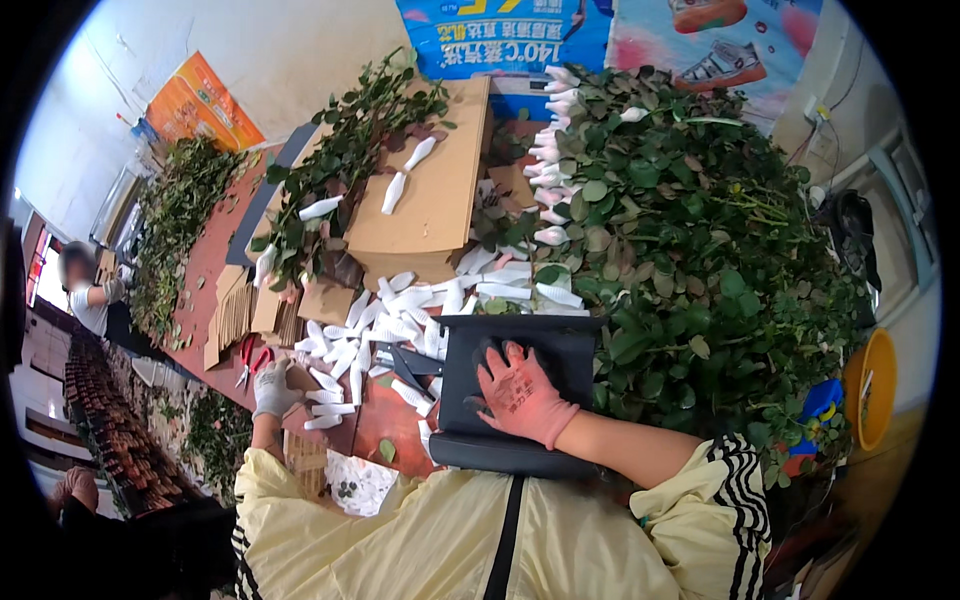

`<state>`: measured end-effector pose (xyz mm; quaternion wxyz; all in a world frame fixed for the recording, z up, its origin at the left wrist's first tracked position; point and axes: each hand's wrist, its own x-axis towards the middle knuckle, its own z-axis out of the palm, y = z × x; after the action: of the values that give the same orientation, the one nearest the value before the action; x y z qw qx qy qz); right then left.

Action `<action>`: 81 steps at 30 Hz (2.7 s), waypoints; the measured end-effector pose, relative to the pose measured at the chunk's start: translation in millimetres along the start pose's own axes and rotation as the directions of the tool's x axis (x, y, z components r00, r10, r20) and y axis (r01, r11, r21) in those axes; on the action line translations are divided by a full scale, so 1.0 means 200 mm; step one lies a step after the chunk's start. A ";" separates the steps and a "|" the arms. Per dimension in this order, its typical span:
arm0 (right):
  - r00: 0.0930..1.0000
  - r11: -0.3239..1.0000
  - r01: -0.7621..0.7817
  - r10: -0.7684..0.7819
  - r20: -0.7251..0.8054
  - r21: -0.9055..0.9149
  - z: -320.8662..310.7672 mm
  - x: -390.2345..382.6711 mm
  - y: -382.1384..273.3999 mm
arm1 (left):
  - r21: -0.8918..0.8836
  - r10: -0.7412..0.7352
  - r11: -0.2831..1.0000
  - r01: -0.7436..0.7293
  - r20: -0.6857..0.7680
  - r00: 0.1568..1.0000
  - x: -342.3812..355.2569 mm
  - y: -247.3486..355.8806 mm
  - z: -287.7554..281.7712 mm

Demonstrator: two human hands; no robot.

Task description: The person places flowers into a box, adjusts them, and closes the box before taping it shut and moving to pick up more flowers.

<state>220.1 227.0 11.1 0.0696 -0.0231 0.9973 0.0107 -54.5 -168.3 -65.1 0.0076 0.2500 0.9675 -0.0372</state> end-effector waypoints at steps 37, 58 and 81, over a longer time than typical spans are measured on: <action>0.853 -0.057 -0.371 0.374 0.364 0.927 0.00 -0.14 0.21 | -0.579 0.630 0.584 -0.570 -0.120 0.768 -0.43 1.27 -0.47; 0.901 0.783 -0.378 0.435 0.000 0.495 0.05 -0.07 0.16 | -0.514 0.616 0.567 -0.644 -0.255 0.746 -0.43 1.32 -0.43; 0.947 0.851 -0.319 0.307 0.098 0.416 -0.02 -0.17 0.10 | -0.432 0.669 0.589 -0.683 -0.214 0.712 -0.50 1.39 -0.47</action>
<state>252.8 248.2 20.3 0.0841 0.1556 0.9645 -0.1960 167.8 33.9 13.7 0.0690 0.5884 0.7768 0.2135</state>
